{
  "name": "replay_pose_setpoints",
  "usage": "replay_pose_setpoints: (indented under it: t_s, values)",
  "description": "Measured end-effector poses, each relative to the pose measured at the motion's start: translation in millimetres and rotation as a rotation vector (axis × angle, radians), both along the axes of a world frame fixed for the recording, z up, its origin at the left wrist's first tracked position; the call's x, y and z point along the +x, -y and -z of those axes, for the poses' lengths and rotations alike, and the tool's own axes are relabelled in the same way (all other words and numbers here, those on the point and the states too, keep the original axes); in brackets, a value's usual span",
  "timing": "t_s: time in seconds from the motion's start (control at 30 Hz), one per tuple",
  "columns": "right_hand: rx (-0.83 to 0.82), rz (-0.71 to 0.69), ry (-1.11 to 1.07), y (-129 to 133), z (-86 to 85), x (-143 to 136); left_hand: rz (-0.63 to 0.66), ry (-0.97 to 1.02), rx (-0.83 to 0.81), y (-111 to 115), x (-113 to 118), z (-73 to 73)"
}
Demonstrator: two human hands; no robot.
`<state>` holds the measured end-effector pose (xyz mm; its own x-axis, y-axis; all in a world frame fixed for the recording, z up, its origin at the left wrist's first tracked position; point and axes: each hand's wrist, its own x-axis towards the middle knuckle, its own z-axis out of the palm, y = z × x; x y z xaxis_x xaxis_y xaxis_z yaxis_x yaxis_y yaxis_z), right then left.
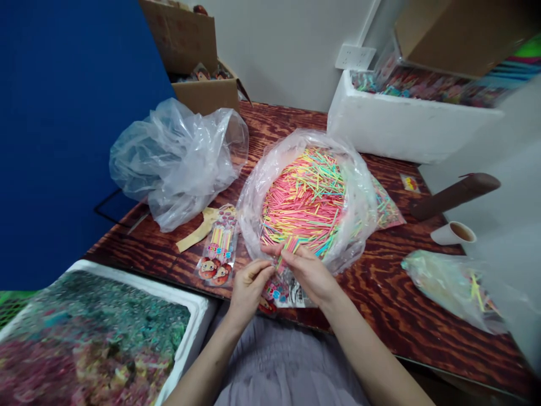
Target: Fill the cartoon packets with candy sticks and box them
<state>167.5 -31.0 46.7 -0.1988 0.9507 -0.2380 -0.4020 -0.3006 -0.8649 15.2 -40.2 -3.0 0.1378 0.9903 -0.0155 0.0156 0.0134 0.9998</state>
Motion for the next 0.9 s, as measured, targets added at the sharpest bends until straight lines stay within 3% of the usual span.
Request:
replay_pose_setpoints:
  t_s: [0.1, 0.23, 0.4, 0.53, 0.67, 0.8, 0.9]
  values:
    - [0.034, -0.03, 0.121, 6.4, -4.9, 0.8, -0.013, 0.045, -0.022, 0.7, -0.2, 1.0]
    - [0.233, 0.119, 0.327, 14.1, -11.6, -0.2, -0.037, 0.125, -0.089, 0.9, -1.1, 1.2]
    - [0.432, 0.058, 0.669, 23.4, -11.3, -5.3, -0.06, 0.165, -0.134, 2.0, -6.8, -5.3]
    - [0.479, 0.17, 0.704, 27.6, -9.6, -10.6, -0.04, 0.152, -0.139, 3.3, -12.5, -14.3]
    - [0.605, 0.08, 0.764, 29.9, -10.3, -14.2, -0.081, 0.182, -0.112, 3.5, -13.7, -15.8]
    - [0.582, 0.169, 0.787, 31.9, -11.9, -13.3, -0.134, 0.243, -0.158, 2.8, -11.5, -12.1]
    - [0.585, 0.109, 0.858, 32.7, -14.3, -15.2, -0.13, 0.233, -0.156, 3.1, -11.1, -10.3]
